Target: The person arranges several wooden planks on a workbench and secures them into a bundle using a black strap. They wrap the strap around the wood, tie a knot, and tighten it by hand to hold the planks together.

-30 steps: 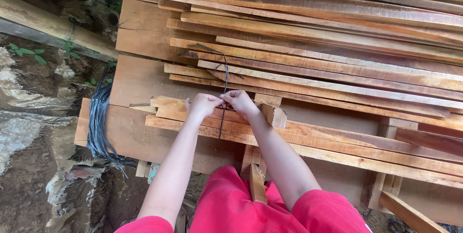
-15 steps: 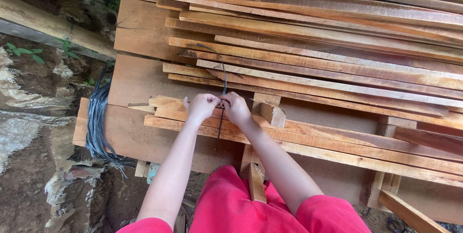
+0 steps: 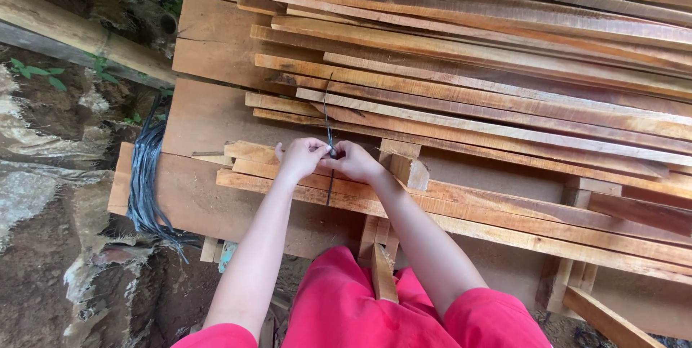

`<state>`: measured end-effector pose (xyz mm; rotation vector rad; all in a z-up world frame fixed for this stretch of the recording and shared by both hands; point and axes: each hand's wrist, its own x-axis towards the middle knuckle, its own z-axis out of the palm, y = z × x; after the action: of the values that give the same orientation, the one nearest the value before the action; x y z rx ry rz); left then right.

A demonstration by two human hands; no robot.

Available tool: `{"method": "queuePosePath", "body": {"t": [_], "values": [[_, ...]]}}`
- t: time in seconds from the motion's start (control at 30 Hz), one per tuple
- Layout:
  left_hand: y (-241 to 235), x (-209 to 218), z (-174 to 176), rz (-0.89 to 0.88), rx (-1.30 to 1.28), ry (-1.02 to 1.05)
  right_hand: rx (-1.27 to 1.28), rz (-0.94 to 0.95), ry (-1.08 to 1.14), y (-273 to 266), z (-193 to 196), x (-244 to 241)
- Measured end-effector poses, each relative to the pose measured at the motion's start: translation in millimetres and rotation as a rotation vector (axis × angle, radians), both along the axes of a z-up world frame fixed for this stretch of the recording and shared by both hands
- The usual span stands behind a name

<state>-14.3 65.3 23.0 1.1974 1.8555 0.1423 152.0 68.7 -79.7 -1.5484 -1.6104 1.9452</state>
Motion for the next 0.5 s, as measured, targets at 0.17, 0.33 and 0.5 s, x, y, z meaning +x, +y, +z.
{"method": "queuePosePath", "body": {"t": [0.17,0.33,0.5], "values": [[1.6,-0.7,1.3,0.002,-0.015,-0.013,0.125,-0.072,-0.121,-8.3,-6.1,-1.5],[3.6,-0.2,-2.1,-0.009,-0.051,0.018,0.157,-0.181,-0.168,-9.3,2.9,0.1],[5.2,-15.6,-72.1,0.014,-0.146,0.096,0.820,0.143,-0.437,-12.3,26.7,10.6]]}}
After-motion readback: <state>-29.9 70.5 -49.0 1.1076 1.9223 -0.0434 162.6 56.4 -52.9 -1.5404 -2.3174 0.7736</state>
